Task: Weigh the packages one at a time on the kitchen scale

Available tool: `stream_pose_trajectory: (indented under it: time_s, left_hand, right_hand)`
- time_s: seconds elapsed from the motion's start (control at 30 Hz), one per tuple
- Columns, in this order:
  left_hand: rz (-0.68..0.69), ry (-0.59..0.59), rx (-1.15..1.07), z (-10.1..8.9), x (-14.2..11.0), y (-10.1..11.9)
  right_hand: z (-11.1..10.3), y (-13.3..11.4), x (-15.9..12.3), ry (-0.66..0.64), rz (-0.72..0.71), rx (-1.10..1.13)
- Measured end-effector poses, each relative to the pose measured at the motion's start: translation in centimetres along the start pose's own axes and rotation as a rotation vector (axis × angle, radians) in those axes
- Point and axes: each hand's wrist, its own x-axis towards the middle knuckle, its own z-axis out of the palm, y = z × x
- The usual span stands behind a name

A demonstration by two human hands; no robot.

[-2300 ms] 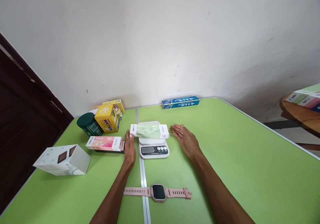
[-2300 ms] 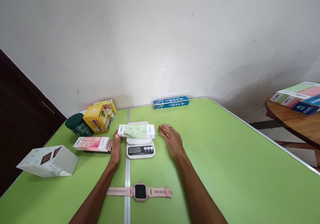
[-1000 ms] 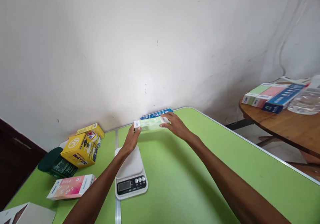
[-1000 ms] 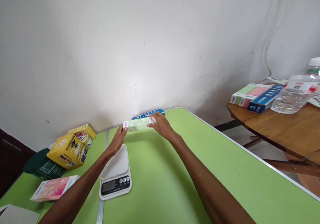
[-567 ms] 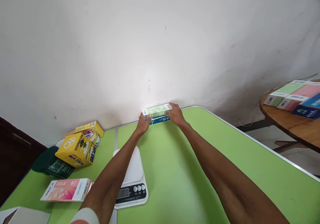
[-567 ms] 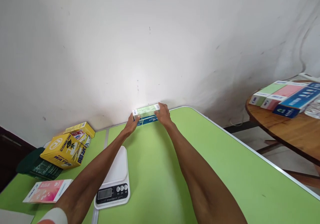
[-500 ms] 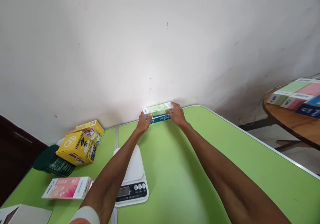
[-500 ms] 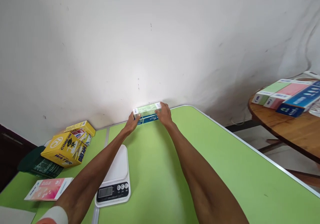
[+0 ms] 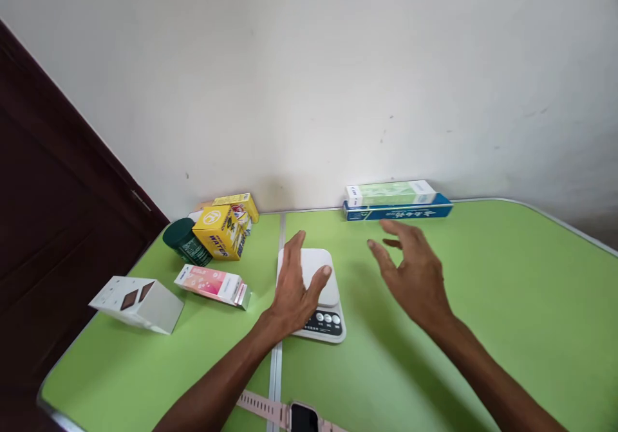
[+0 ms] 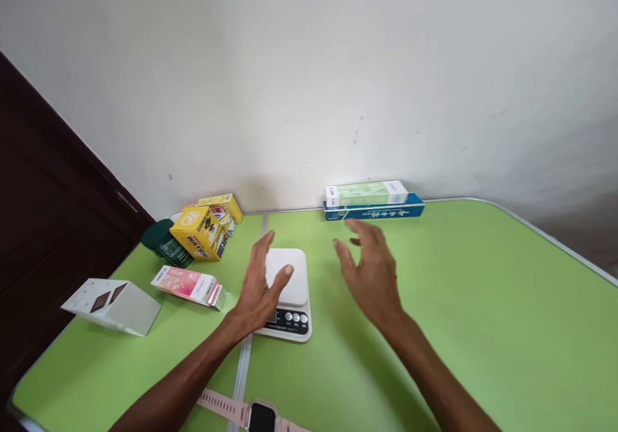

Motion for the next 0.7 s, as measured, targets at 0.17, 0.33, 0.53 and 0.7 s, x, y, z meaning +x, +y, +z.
stream_pose_trajectory:
  time_s: [0.17,0.33,0.53,0.7]
  left_hand:
    - [-0.039,0.442,0.305,-6.8,-5.0,-3.3]
    - [-0.229,0.621,0.389,-11.5,-6.9,-8.6]
    - [-0.304,0.723,0.33,-14.0,-8.8,-12.3]
    - [-0.347,0.763,0.262,-14.6,-8.3,-13.2]
  right_hand:
    - [5.3,-9.8,-5.5,-0.336,-0.076,0.248]
    - [12.9,-13.8,-9.9,-0.568,-0.06,0.291]
    - [19.2,-15.1,-11.6,-0.676,0.031,0.188]
    - [20.2,-14.5,-12.1,-0.636,0.057,0.158]
